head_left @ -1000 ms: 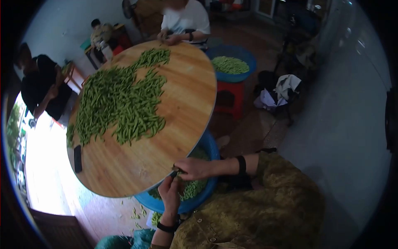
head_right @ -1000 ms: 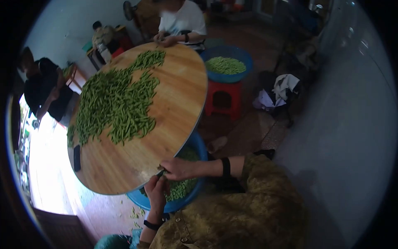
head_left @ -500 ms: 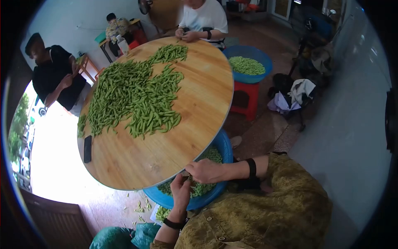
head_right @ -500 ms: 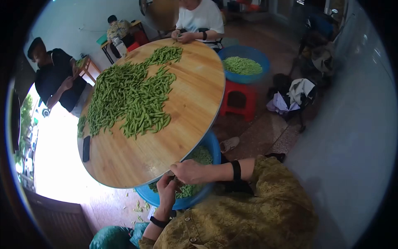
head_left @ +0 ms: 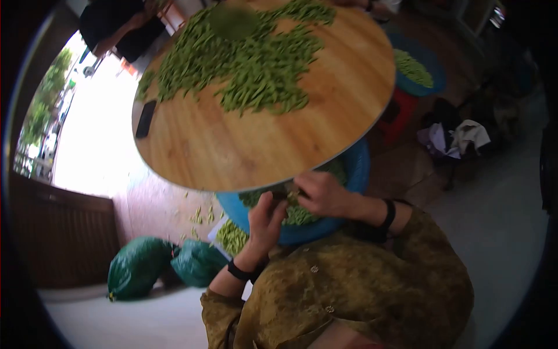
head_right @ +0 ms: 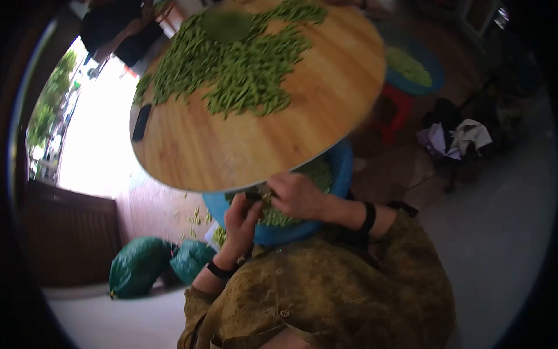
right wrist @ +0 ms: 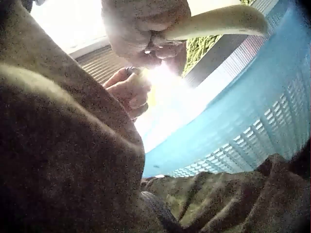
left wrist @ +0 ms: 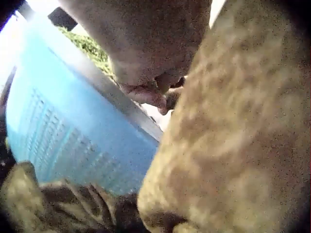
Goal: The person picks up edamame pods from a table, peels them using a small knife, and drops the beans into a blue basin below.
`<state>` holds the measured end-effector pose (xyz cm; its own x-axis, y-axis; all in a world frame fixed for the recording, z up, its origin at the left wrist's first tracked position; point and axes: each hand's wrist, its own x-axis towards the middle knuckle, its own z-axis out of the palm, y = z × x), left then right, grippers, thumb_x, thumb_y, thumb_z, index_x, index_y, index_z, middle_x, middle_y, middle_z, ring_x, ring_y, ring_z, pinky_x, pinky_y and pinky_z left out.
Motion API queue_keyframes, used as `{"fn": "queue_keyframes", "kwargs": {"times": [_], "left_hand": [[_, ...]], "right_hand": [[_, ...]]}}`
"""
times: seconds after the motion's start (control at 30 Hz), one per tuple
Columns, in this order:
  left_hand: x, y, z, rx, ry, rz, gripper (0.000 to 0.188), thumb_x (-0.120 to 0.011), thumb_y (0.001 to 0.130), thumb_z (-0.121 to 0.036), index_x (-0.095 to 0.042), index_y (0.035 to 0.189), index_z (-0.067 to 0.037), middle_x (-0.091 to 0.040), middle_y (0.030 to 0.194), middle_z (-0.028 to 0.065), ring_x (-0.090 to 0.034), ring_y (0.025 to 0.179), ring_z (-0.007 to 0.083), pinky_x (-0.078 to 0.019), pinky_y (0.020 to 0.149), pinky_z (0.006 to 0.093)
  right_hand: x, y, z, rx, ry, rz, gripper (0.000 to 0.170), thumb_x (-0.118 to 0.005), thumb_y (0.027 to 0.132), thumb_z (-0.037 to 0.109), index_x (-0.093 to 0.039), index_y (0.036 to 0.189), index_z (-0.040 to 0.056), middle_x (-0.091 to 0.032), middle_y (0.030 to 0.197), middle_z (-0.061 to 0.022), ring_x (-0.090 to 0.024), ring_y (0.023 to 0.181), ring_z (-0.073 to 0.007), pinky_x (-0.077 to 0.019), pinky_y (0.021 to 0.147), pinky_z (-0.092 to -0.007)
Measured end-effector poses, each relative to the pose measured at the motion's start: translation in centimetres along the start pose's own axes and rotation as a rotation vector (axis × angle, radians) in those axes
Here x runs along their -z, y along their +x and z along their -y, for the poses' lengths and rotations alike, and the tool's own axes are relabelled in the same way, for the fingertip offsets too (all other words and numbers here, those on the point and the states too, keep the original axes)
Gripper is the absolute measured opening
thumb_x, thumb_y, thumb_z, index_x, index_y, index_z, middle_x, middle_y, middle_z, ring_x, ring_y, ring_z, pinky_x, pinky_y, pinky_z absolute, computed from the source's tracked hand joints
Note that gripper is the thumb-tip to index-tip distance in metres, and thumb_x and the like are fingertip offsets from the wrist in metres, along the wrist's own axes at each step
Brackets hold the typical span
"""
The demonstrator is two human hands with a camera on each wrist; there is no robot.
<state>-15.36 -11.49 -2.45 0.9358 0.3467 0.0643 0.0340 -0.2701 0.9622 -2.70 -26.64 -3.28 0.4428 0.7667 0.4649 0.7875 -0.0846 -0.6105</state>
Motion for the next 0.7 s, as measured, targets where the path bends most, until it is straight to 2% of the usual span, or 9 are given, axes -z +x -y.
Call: {"fn": "queue_keyframes", "kwargs": {"times": [0.07, 0.1, 0.13, 0.17, 0.2, 0.27, 0.37, 0.53, 0.7], "left_hand": [[2.9, -0.7, 0.6, -0.147, 0.195, -0.042, 0.012, -0.062, 0.086, -0.004, -0.052, 0.081, -0.001, -0.054, 0.065, 0.0122, -0.056, 0.057, 0.0204, -0.0418, 0.051, 0.0314], [4.8, -1.0, -0.9, -0.155, 0.358, -0.076, 0.012, -0.061, 0.086, -0.002, -0.05, 0.082, -0.002, -0.053, 0.067, 0.0132, -0.055, 0.057, 0.0265, -0.0416, 0.051, 0.0335], [6.7, -0.7, -1.2, -0.232, 0.533, -0.079, 0.003, -0.057, 0.089, -0.003, -0.056, 0.087, -0.002, -0.059, 0.066, 0.0099, -0.057, 0.055, 0.022, -0.0451, 0.052, 0.0306], [8.6, -0.6, -2.6, -0.154, 0.831, 0.025, 0.004, -0.058, 0.087, -0.006, -0.057, 0.089, -0.002, -0.059, 0.068, 0.014, -0.059, 0.062, 0.0315, -0.0474, 0.057, 0.0367], [9.9, -0.4, -2.7, -0.065, 1.067, 0.075, 0.013, -0.06, 0.087, -0.014, -0.056, 0.094, -0.004, -0.06, 0.079, 0.0178, -0.06, 0.075, 0.0374, -0.0468, 0.063, 0.0467], [10.2, 2.4, -3.5, -0.303, 1.109, -0.011, 0.017, -0.06, 0.084, -0.011, -0.058, 0.1, -0.005, -0.06, 0.086, 0.0179, -0.059, 0.079, 0.0386, -0.0476, 0.068, 0.0461], [8.0, 9.3, -2.9, -0.38, 0.827, 0.104, 0.02, -0.058, 0.082, -0.007, -0.06, 0.102, -0.005, -0.059, 0.091, 0.0184, -0.059, 0.084, 0.0386, -0.0479, 0.071, 0.0448], [0.5, 20.9, 1.3, -0.54, 0.842, 0.144, 0.026, -0.053, 0.079, -0.004, -0.061, 0.104, -0.006, -0.057, 0.093, 0.0178, -0.059, 0.089, 0.038, -0.0477, 0.073, 0.0454], [-0.6, 23.1, 3.3, -0.588, 0.877, 0.101, 0.014, -0.058, 0.078, -0.003, -0.06, 0.092, -0.002, -0.055, 0.094, 0.0181, -0.056, 0.089, 0.0392, -0.0457, 0.073, 0.0436]], "right_hand": [[0.1, -0.1, 0.2, 0.036, 0.01, -0.013, 0.021, -0.064, 0.075, 0.014, -0.05, 0.084, 0.0014, -0.055, 0.076, -0.0177, -0.058, 0.07, -0.0387, -0.0462, 0.059, -0.0453], [0.9, -0.1, 0.4, -0.123, 0.14, 0.035, 0.021, -0.065, 0.077, 0.015, -0.051, 0.084, 0.0014, -0.055, 0.074, -0.0172, -0.058, 0.068, -0.0389, -0.0457, 0.058, -0.044], [1.6, 0.0, 0.6, -0.278, 0.255, 0.08, 0.021, -0.066, 0.078, 0.016, -0.052, 0.084, 0.0013, -0.056, 0.072, -0.0167, -0.057, 0.066, -0.0391, -0.0452, 0.056, -0.0426], [2.0, 0.0, 0.7, -0.307, 0.284, 0.103, 0.022, -0.066, 0.083, 0.018, -0.053, 0.085, 0.0002, -0.058, 0.068, -0.0141, -0.06, 0.062, -0.0321, -0.0444, 0.055, -0.0385], [1.9, 0.0, 0.8, -0.304, 0.285, 0.097, 0.022, -0.066, 0.083, 0.018, -0.053, 0.085, 0.0002, -0.058, 0.068, -0.0141, -0.06, 0.062, -0.0321, -0.0444, 0.055, -0.0385], [1.8, 0.1, 0.7, -0.507, 0.606, 0.122, 0.021, -0.064, 0.086, 0.018, -0.054, 0.086, -0.0003, -0.059, 0.068, -0.0113, -0.061, 0.06, -0.021, -0.044, 0.053, -0.0348], [1.9, 0.7, 0.1, -0.379, 0.441, 0.057, 0.021, -0.063, 0.088, 0.018, -0.054, 0.087, -0.0009, -0.06, 0.068, -0.009, -0.059, 0.059, -0.0132, -0.0434, 0.051, -0.0321], [2.6, 1.3, 0.3, -0.547, 0.618, 0.159, 0.02, -0.063, 0.087, 0.016, -0.054, 0.093, -0.0007, -0.063, 0.075, -0.0087, -0.059, 0.062, -0.0123, -0.0443, 0.054, -0.0289], [1.5, 0.9, -0.2, -0.487, 0.657, 0.198, 0.016, -0.061, 0.084, 0.009, -0.054, 0.096, -0.0002, -0.066, 0.085, -0.0058, -0.058, 0.062, -0.01, -0.0453, 0.054, -0.026]]}}
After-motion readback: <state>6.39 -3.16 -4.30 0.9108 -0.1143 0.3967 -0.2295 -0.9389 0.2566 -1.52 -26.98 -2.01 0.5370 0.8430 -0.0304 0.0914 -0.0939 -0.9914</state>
